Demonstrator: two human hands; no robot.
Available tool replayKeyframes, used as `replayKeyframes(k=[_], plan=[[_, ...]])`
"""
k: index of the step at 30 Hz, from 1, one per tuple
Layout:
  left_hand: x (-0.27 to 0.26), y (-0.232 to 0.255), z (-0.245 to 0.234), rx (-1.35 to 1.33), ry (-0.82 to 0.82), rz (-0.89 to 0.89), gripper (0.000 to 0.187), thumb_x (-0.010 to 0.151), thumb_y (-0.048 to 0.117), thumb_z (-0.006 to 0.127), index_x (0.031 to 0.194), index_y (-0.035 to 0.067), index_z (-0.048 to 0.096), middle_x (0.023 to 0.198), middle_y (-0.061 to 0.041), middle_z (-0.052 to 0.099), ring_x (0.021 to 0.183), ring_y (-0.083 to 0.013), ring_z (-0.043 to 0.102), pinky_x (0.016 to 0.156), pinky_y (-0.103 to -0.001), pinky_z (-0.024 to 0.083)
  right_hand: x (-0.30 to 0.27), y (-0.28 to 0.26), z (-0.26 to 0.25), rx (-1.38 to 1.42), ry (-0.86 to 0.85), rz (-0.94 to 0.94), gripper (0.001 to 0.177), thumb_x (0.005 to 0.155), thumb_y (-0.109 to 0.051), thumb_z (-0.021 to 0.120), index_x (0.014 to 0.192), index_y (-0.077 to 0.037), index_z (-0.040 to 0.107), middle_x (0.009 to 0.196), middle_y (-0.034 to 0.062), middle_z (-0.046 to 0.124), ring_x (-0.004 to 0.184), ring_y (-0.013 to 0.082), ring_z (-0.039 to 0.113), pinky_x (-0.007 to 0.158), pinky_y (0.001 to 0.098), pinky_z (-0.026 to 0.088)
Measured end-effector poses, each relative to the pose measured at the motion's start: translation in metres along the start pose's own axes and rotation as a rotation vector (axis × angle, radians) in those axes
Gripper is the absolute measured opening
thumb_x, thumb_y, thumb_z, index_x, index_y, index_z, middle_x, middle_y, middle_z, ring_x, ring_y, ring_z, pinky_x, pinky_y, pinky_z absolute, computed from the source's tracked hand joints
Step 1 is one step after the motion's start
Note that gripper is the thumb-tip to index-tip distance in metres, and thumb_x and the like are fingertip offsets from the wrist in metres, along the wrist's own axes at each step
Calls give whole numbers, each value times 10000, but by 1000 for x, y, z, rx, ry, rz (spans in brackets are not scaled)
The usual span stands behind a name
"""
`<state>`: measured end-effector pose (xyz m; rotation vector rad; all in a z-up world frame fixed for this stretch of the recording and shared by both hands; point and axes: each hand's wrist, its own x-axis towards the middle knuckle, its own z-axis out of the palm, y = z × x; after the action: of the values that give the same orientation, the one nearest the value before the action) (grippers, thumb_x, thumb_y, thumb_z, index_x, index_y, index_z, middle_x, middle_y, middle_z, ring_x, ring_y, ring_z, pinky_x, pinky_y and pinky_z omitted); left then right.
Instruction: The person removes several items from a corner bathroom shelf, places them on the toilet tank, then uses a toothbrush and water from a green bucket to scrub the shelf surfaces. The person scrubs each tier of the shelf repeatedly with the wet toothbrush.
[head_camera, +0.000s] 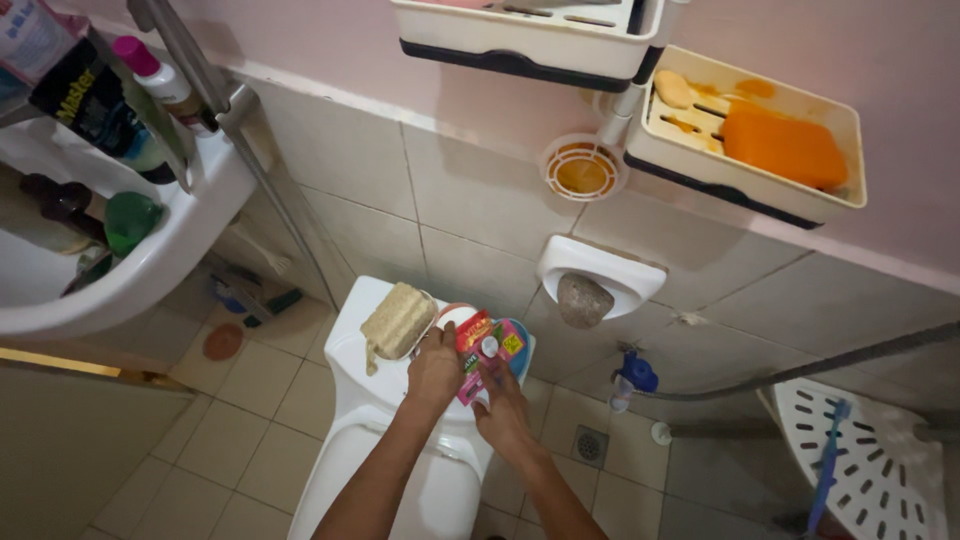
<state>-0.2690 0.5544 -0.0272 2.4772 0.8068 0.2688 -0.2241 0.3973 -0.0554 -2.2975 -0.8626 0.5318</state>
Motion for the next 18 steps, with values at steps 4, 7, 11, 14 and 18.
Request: replayKeyframes(k=[4,7,11,14,18], plan=[[-3,2,-5,18,-7,-22,584,908,233,651,1416,-8,494,1214,-196,581,1101,-393,613,826,-496,563,-2,-2,1,-23,-28,50,698,845,-137,737,1492,-166,477,1646,194,227,1423,415,390,1151,425,386],[-5,2,-11,16,15,-23,578,901,223,648,1410,-4,496,1222,-208,575,1080,-399,621,829,-502,563,-3,-1,6,-29,-18,57,686,853,-138,743,1489,-174,489,1640,207,208,1433,430,370,1156,434,378],[-10,2,-18,-14,-36,-60,554,901,193,643,1402,9,492,1233,-207,567,1090,-387,625,819,-490,574,-2,0,12,-54,-5,54,682,844,-151,746,1476,-187,493,1643,207,202,1431,428,378,1151,433,393],[-11,1,-21,-25,-11,-31,568,876,158,651,1398,4,489,1227,-208,565,1098,-385,621,815,-485,576,-2,-2,13,-51,14,49,672,845,-152,750,1466,-179,498,1648,215,199,1430,436,378,1148,440,396],[-16,-2,-23,-6,-6,-30,578,883,160,647,1417,12,483,1243,-191,573,1131,-382,616,829,-476,580,-7,-5,12,-35,-16,66,671,865,-153,731,1488,-184,481,1654,242,175,1408,449,393,1138,446,407]])
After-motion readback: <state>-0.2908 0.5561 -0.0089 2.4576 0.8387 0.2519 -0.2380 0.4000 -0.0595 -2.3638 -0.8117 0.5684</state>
